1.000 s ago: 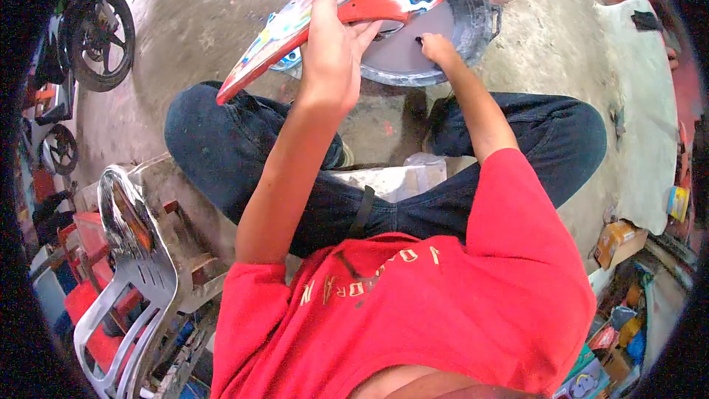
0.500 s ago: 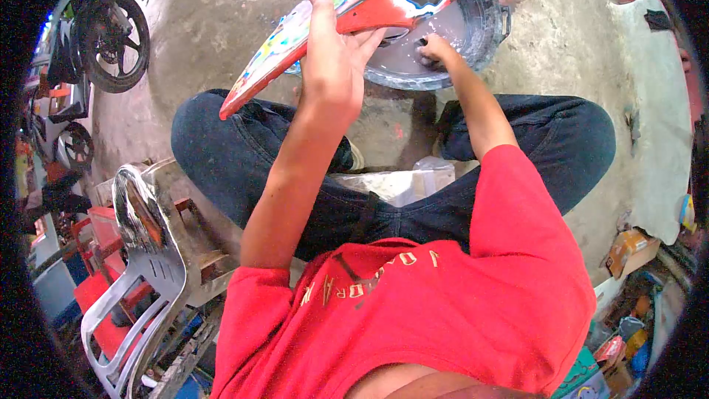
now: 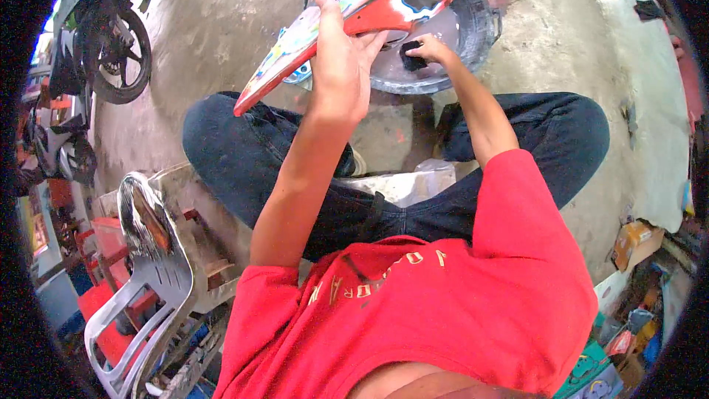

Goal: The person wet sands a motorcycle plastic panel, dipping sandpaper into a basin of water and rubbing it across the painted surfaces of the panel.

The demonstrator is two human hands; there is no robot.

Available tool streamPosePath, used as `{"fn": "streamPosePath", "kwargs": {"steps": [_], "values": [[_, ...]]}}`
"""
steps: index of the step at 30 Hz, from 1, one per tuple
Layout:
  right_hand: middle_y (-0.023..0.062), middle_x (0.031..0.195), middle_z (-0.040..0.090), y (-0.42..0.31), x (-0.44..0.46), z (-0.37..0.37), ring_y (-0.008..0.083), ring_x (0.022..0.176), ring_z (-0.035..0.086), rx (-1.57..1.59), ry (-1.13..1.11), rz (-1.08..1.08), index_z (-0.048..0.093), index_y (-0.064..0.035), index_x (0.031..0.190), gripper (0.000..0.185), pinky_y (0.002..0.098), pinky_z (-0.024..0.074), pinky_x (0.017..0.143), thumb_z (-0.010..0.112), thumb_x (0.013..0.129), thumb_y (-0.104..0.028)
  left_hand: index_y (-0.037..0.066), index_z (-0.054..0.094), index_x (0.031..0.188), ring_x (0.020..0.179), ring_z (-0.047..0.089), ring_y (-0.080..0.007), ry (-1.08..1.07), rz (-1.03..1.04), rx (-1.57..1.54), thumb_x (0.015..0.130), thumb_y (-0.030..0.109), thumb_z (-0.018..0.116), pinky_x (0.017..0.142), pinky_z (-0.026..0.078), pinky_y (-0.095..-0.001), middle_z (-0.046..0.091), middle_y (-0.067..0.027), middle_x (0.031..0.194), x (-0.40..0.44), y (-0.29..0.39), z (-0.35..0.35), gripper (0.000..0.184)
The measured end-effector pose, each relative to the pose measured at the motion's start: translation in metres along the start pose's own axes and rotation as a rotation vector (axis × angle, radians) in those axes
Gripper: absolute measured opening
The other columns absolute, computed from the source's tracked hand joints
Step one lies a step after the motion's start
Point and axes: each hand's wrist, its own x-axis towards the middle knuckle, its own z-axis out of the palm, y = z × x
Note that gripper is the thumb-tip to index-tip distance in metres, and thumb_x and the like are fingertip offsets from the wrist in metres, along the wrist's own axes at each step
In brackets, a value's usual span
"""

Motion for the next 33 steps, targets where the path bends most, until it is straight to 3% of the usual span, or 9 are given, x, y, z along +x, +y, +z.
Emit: {"fn": "streamPosePath", "kwargs": {"steps": [3, 10, 13, 16, 20, 21, 26, 30, 33], "values": [[0.0048, 0.079, 0.069, -0.031, -0.026, -0.034, 0.0156, 0.06, 0.063, 0.135, -0.051, 0.053, 0.072, -0.0003, 0.099, 0.032, 0.031, 0.0502, 0.05, 0.081, 0.079, -0.022, -0.004, 0.042, 0.138, 0.131, 0.051, -0.034, -0.015, 0.0, -0.01, 0.106, 0.052, 0.031, 0.116, 0.034, -0.0501, 0.051, -0.0217, 0.139, 0.002, 0.0, 0.001, 0.066], [0.004, 0.081, 0.071, -0.068, -0.069, -0.144, 0.0187, 0.066, 0.066, -0.387, 0.074, 0.209, 0.071, -0.0044, 0.104, 0.042, 0.0353, 0.0551, 0.055, 0.085, 0.068, -0.021, -0.001, 0.037, 0.141, 0.132, 0.05, -0.0343, -0.003, 0.009, 0.03, 0.104, 0.056, 0.036, 0.117, 0.03, -0.0513, 0.05, -0.0217, 0.141, -0.006, -0.004, 0.014, 0.068], [0.0047, 0.075, 0.069, -0.094, -0.09, -0.193, 0.0173, 0.064, 0.064, -0.486, 0.102, 0.163, 0.072, -0.0007, 0.092, 0.038, 0.0373, 0.0534, 0.054, 0.085, 0.064, -0.023, -0.002, 0.035, 0.142, 0.133, 0.049, -0.0354, -0.008, 0.023, 0.054, 0.103, 0.056, 0.036, 0.117, 0.031, -0.0514, 0.048, -0.0229, 0.142, -0.008, -0.005, 0.018, 0.07], [0.0066, 0.078, 0.07, -0.133, -0.1, -0.225, 0.0153, 0.068, 0.064, -0.542, 0.248, -0.106, 0.07, 0.0008, 0.096, 0.037, 0.0354, 0.0545, 0.065, 0.083, 0.07, -0.021, -0.003, 0.033, 0.143, 0.133, 0.049, -0.0365, -0.009, 0.026, 0.075, 0.103, 0.056, 0.037, 0.116, 0.033, -0.0514, 0.047, -0.024, 0.142, -0.007, -0.006, 0.017, 0.071], [0.008, 0.087, 0.073, -0.232, -0.134, -0.214, 0.0149, 0.076, 0.066, -0.617, 0.31, -0.394, 0.069, 0.0007, 0.108, 0.049, 0.0332, 0.0546, 0.073, 0.082, 0.073, -0.032, -0.004, 0.031, 0.143, 0.133, 0.049, -0.0374, 0.034, 0.01, 0.087, 0.104, 0.055, 0.038, 0.114, 0.035, -0.0517, 0.046, -0.0245, 0.143, -0.012, -0.007, 0.022, 0.071], [0.016, 0.1, 0.074, -0.25, -0.138, -0.204, 0.0284, 0.09, 0.072, -0.669, 0.353, -0.375, 0.071, -0.0057, 0.112, 0.054, 0.0389, 0.0561, 0.082, 0.08, 0.07, -0.039, -0.004, 0.031, 0.143, 0.133, 0.048, -0.0377, 0.027, 0.039, 0.065, 0.104, 0.053, 0.038, 0.114, 0.036, -0.0519, 0.045, -0.0246, 0.143, -0.014, -0.006, 0.025, 0.07], [0.0181, 0.101, 0.073, -0.289, -0.136, -0.15, 0.0305, 0.092, 0.073, -0.52, 0.525, -0.761, 0.066, -0.0049, 0.12, 0.053, 0.0386, 0.0564, 0.086, 0.077, 0.078, -0.035, -0.004, 0.031, 0.144, 0.134, 0.047, -0.0361, -0.025, 0.023, 0.06, 0.104, 0.053, 0.037, 0.116, 0.032, -0.0516, 0.045, -0.0243, 0.144, -0.014, -0.007, 0.024, 0.07], [0.0209, 0.102, 0.073, -0.309, -0.142, -0.143, 0.0306, 0.093, 0.073, -0.423, 0.412, -0.76, 0.064, -0.0029, 0.123, 0.053, 0.0388, 0.056, 0.088, 0.078, 0.078, -0.027, -0.002, 0.032, 0.144, 0.134, 0.048, -0.0339, -0.001, -0.009, 0.072, 0.104, 0.055, 0.036, 0.117, 0.031, -0.0505, 0.048, -0.0219, 0.143, -0.019, -0.006, 0.025, 0.07], [0.0181, 0.096, 0.074, -0.31, -0.134, -0.147, 0.0257, 0.086, 0.073, -0.356, 0.343, -0.768, 0.069, -0.0018, 0.113, 0.045, 0.0369, 0.0562, 0.082, 0.076, 0.08, -0.03, 0.0, 0.033, 0.144, 0.132, 0.05, -0.0317, 0.003, -0.023, 0.077, 0.104, 0.056, 0.035, 0.116, 0.032, -0.05, 0.05, -0.0197, 0.141, -0.017, -0.008, 0.024, 0.068]]}}
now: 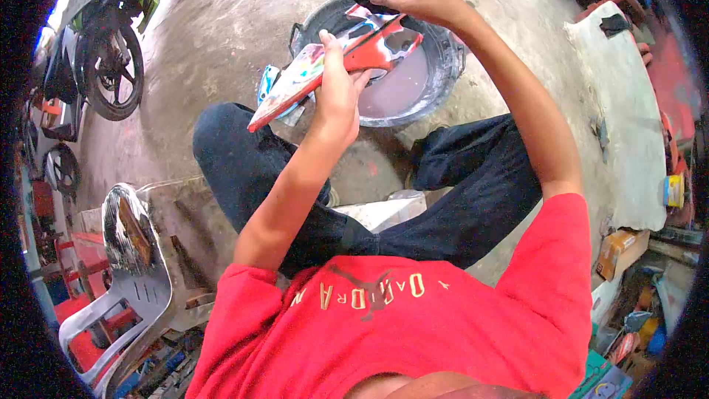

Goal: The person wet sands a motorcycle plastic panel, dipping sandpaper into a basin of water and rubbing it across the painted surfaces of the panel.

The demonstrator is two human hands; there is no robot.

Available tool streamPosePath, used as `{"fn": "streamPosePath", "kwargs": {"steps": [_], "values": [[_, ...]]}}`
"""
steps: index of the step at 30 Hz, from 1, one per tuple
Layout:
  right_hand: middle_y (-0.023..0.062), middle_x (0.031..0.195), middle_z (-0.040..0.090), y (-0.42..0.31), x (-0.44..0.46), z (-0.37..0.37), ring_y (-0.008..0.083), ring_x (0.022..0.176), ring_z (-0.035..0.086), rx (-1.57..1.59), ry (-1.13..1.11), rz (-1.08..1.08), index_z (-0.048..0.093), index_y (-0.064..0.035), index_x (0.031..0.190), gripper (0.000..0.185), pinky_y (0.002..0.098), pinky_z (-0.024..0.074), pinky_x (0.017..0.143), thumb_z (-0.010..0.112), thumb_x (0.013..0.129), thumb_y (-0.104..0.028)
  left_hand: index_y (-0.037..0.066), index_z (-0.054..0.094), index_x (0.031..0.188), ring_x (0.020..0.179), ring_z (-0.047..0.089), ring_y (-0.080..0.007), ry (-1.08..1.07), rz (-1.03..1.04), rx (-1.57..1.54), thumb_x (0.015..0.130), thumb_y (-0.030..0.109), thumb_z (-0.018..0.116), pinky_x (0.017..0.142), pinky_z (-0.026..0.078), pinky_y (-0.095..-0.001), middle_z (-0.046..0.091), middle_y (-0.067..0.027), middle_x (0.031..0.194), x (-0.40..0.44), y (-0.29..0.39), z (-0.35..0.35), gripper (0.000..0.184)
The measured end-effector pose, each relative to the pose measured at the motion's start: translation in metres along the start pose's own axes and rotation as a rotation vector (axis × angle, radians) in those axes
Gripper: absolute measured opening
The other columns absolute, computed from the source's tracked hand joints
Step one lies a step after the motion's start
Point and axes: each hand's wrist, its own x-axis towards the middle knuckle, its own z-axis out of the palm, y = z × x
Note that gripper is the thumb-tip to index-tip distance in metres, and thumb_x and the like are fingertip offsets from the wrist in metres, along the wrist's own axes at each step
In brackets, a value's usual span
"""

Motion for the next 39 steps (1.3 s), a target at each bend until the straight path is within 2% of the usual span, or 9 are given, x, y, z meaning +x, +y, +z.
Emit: {"fn": "streamPosePath", "kwargs": {"steps": [7, 11, 16, 19, 24, 31, 33, 35, 39], "values": [[0.0056, 0.082, 0.073, -0.001, 0.005, 0.001, 0.0115, 0.073, 0.066, 0.215, -0.132, 0.239, 0.074, 0.0009, 0.101, 0.035, 0.0295, 0.054, 0.069, 0.073, 0.09, -0.032, 0.001, 0.035, 0.143, 0.131, 0.052, -0.0317, -0.016, -0.002, -0.019, 0.105, 0.054, 0.035, 0.115, 0.034, -0.0508, 0.052, -0.0195, 0.14, 0.006, 0.003, -0.009, 0.065], [0.015, 0.079, 0.073, 0.02, 0.012, 0.005, 0.0268, 0.071, 0.071, -0.013, 0.067, 0.247, 0.076, -0.0056, 0.099, 0.046, 0.0405, 0.0543, 0.07, 0.064, 0.091, -0.049, 0.0, 0.035, 0.143, 0.132, 0.05, -0.0326, -0.019, -0.005, -0.038, 0.105, 0.053, 0.034, 0.116, 0.033, -0.0516, 0.05, -0.0207, 0.142, 0.003, 0.007, -0.009, 0.066], [0.0164, 0.087, 0.072, 0.025, 0.017, 0.015, 0.0282, 0.078, 0.07, -0.249, 0.022, 0.043, 0.072, -0.0103, 0.114, 0.027, 0.0401, 0.0524, 0.071, 0.061, 0.095, -0.026, 0.0, 0.037, 0.143, 0.133, 0.049, -0.0336, -0.001, -0.031, -0.111, 0.105, 0.053, 0.034, 0.116, 0.032, -0.0509, 0.048, -0.0218, 0.144, 0.01, 0.002, -0.017, 0.065], [0.021, 0.101, 0.07, -0.011, -0.005, 0.043, 0.0358, 0.091, 0.069, -0.138, -0.277, 0.055, 0.065, -0.0139, 0.127, 0.041, 0.0429, 0.0534, 0.081, 0.06, 0.087, -0.008, -0.001, 0.037, 0.143, 0.134, 0.049, -0.0337, -0.018, -0.027, -0.128, 0.106, 0.052, 0.033, 0.116, 0.032, -0.0502, 0.048, -0.0217, 0.144, 0.011, 0.005, -0.022, 0.064], [0.0196, 0.107, 0.07, -0.055, -0.033, 0.083, 0.0396, 0.094, 0.069, 0.101, 0.149, -0.421, 0.06, -0.0083, 0.129, 0.042, 0.0446, 0.0552, 0.08, 0.06, 0.088, -0.012, -0.003, 0.038, 0.141, 0.134, 0.048, -0.0342, 0.07, -0.042, -0.203, 0.106, 0.05, 0.031, 0.116, 0.033, -0.0492, 0.049, -0.0222, 0.143, 0.012, 0.01, -0.031, 0.064], [0.0217, 0.094, 0.07, -0.002, -0.029, 0.066, 0.0324, 0.086, 0.071, -0.146, -0.187, 0.239, 0.062, -0.0041, 0.125, 0.032, 0.04, 0.0549, 0.075, 0.051, 0.102, -0.023, -0.003, 0.036, 0.142, 0.134, 0.048, -0.035, 0.102, -0.092, -0.113, 0.107, 0.048, 0.031, 0.116, 0.035, -0.048, 0.048, -0.0231, 0.143, 0.009, 0.011, -0.038, 0.062], [0.0205, 0.119, 0.067, -0.031, -0.038, 0.093, 0.0323, 0.105, 0.068, -0.03, 0.096, -0.348, 0.059, -0.0035, 0.131, 0.034, 0.0421, 0.0533, 0.09, 0.055, 0.1, -0.016, -0.003, 0.035, 0.143, 0.134, 0.048, -0.0346, 0.075, -0.08, -0.069, 0.108, 0.045, 0.029, 0.115, 0.036, -0.047, 0.048, -0.0227, 0.144, 0.008, 0.01, -0.043, 0.06], [0.0199, 0.119, 0.067, -0.039, -0.039, 0.092, 0.0321, 0.104, 0.069, 0.081, 0.075, -0.366, 0.059, -0.0055, 0.132, 0.035, 0.0406, 0.054, 0.089, 0.056, 0.099, -0.015, -0.003, 0.034, 0.144, 0.134, 0.048, -0.0342, 0.057, -0.067, -0.035, 0.109, 0.043, 0.028, 0.115, 0.038, -0.046, 0.047, -0.0222, 0.144, 0.009, 0.007, -0.046, 0.058], [0.0218, 0.082, 0.068, 0.044, -0.026, 0.076, 0.0343, 0.074, 0.071, -0.09, 0.051, 0.076, 0.065, -0.0042, 0.114, 0.027, 0.0437, 0.0548, 0.064, 0.05, 0.102, -0.022, -0.002, 0.03, 0.146, 0.135, 0.048, -0.0335, 0.041, -0.098, -0.074, 0.109, 0.043, 0.026, 0.115, 0.038, -0.0452, 0.044, -0.022, 0.146, 0.009, 0.006, -0.045, 0.059]]}}
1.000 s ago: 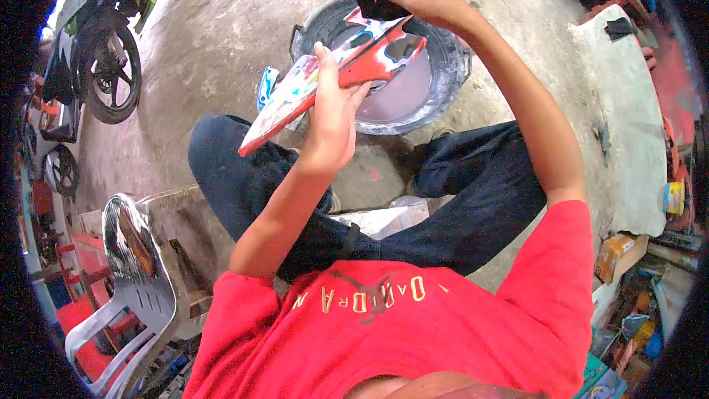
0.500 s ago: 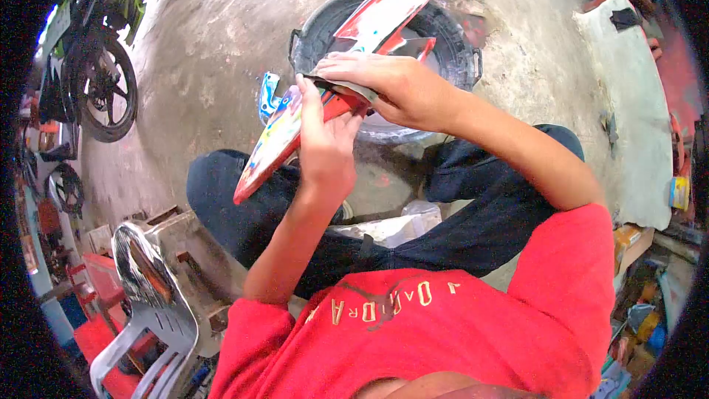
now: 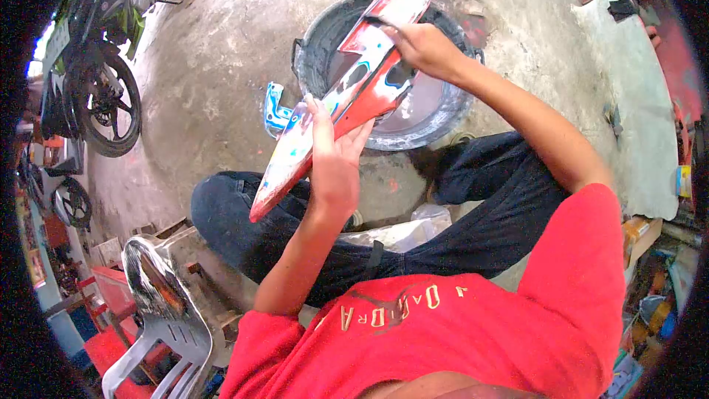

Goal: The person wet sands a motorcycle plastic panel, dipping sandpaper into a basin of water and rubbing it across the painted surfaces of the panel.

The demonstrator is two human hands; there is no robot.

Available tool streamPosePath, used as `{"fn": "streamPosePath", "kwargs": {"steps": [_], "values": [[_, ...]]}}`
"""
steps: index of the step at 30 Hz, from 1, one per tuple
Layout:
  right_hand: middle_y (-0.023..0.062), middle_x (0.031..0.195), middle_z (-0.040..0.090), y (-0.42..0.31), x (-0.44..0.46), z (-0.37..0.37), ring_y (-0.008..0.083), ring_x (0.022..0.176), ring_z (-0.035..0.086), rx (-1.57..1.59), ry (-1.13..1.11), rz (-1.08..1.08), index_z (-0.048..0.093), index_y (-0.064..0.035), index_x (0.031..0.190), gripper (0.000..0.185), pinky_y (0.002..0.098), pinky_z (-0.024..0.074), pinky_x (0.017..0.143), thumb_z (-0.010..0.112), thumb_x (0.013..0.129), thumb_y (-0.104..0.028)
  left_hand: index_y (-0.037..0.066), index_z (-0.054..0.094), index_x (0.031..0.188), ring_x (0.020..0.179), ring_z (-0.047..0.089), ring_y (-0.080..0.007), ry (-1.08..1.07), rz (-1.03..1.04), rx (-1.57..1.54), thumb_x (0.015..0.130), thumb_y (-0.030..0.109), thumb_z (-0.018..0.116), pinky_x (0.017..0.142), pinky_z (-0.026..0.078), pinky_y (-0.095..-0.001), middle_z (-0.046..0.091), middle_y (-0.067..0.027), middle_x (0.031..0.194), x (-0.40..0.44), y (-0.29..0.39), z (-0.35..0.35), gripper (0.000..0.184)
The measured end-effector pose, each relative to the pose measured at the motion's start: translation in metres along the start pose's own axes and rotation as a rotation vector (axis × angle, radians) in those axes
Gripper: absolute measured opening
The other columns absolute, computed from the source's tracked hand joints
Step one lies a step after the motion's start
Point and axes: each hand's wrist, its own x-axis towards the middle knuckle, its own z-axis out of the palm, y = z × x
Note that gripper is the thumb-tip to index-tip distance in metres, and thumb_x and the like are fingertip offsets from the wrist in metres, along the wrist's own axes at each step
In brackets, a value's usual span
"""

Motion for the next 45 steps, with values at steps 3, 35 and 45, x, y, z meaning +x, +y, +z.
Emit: {"fn": "streamPosePath", "kwargs": {"steps": [3, 35, 45], "values": [[0.0213, 0.104, 0.068, -0.041, -0.011, 0.004, 0.0344, 0.096, 0.069, 0.03, 0.007, -0.136, 0.06, -0.0036, 0.128, 0.032, 0.0418, 0.0551, 0.081, 0.054, 0.1, -0.019, -0.002, 0.03, 0.146, 0.135, 0.048, -0.0337, -0.003, 0.015, 0.002, 0.108, 0.045, 0.027, 0.115, 0.038, -0.0457, 0.045, -0.0227, 0.146, 0.0, 0.006, 0.003, 0.061], [0.0219, 0.13, 0.061, -0.123, -0.045, -0.016, 0.0357, 0.119, 0.061, 0.048, 0.027, -0.437, 0.056, 0.0042, 0.13, 0.043, 0.0424, 0.0489, 0.102, 0.064, 0.091, -0.011, -0.001, 0.035, 0.144, 0.135, 0.047, -0.0337, -0.124, 0.187, 0.218, 0.107, 0.048, 0.031, 0.116, 0.035, -0.0485, 0.047, -0.0213, 0.144, -0.005, 0.0, 0.003, 0.061], [0.0203, 0.125, 0.065, -0.112, -0.045, -0.017, 0.0349, 0.116, 0.063, 0.033, 0.007, -0.394, 0.059, 0.0035, 0.127, 0.038, 0.0408, 0.05, 0.1, 0.06, 0.092, -0.012, -0.001, 0.04, 0.141, 0.132, 0.052, -0.031, -0.108, 0.072, 0.003, 0.106, 0.052, 0.031, 0.114, 0.036, -0.0484, 0.053, -0.0187, 0.14, 0.006, -0.003, 0.003, 0.064]]}}
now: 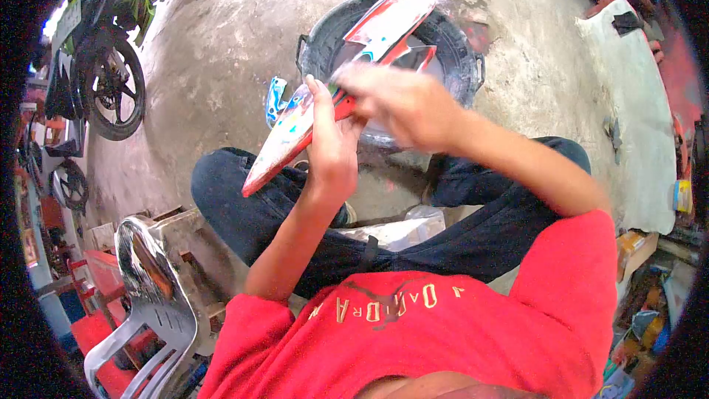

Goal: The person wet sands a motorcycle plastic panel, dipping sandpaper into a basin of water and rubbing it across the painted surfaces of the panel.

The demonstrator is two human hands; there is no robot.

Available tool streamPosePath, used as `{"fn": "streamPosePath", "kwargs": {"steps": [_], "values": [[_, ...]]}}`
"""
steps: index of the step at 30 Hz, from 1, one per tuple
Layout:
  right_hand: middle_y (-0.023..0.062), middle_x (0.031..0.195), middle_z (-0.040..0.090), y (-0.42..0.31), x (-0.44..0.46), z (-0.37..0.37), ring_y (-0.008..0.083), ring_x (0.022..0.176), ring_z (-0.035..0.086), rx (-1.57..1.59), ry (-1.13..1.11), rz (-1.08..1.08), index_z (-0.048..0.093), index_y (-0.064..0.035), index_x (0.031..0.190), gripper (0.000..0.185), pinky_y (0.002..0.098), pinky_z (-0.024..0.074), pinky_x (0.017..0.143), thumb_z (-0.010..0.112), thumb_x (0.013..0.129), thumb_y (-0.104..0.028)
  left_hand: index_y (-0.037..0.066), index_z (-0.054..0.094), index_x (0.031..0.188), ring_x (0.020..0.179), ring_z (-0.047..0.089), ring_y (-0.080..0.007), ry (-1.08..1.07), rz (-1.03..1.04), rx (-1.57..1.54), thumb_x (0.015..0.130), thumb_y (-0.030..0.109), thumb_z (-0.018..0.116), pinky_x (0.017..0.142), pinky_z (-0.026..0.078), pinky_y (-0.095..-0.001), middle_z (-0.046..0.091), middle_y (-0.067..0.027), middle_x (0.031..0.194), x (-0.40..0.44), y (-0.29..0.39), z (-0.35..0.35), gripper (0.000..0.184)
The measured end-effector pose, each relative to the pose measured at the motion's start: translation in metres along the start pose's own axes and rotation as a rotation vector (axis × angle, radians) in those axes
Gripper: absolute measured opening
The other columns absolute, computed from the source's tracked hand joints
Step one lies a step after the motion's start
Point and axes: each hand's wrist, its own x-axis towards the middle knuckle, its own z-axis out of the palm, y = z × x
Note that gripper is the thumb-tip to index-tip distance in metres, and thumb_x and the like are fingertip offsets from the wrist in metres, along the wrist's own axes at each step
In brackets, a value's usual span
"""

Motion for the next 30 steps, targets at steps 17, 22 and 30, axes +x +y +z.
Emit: {"fn": "streamPosePath", "kwargs": {"steps": [17, 22, 30], "values": [[0.0236, 0.096, 0.067, 0.064, -0.004, -0.015, 0.0401, 0.09, 0.067, -0.081, -0.073, 0.518, 0.057, -0.008, 0.134, 0.036, 0.0439, 0.0527, 0.078, 0.048, 0.103, -0.024, 0.0, 0.043, 0.14, 0.133, 0.05, -0.0321, 0.074, 0.01, 0.051, 0.104, 0.059, 0.03, 0.114, 0.036, -0.0496, 0.051, -0.0183, 0.142, -0.004, 0.003, 0.012, 0.07], [0.0204, 0.135, 0.059, -0.002, -0.007, 0.001, 0.0339, 0.125, 0.057, -0.035, -0.007, -0.045, 0.053, 0.0008, 0.136, 0.047, 0.0412, 0.0469, 0.105, 0.062, 0.091, -0.01, 0.001, 0.044, 0.139, 0.133, 0.05, -0.0318, 0.047, 0.035, -0.003, 0.102, 0.063, 0.029, 0.115, 0.034, -0.05, 0.051, -0.0172, 0.142, 0.003, -0.004, 0.004, 0.074], [0.0221, 0.133, 0.059, 0.022, 0.001, -0.011, 0.0351, 0.124, 0.058, -0.101, -0.143, 0.209, 0.051, 0.0004, 0.137, 0.043, 0.0417, 0.0463, 0.105, 0.054, 0.098, -0.018, 0.002, 0.043, 0.141, 0.134, 0.049, -0.0318, 0.0, 0.071, 0.008, 0.103, 0.061, 0.027, 0.116, 0.033, -0.0497, 0.05, -0.0192, 0.143, -0.007, 0.0, 0.008, 0.072]]}}
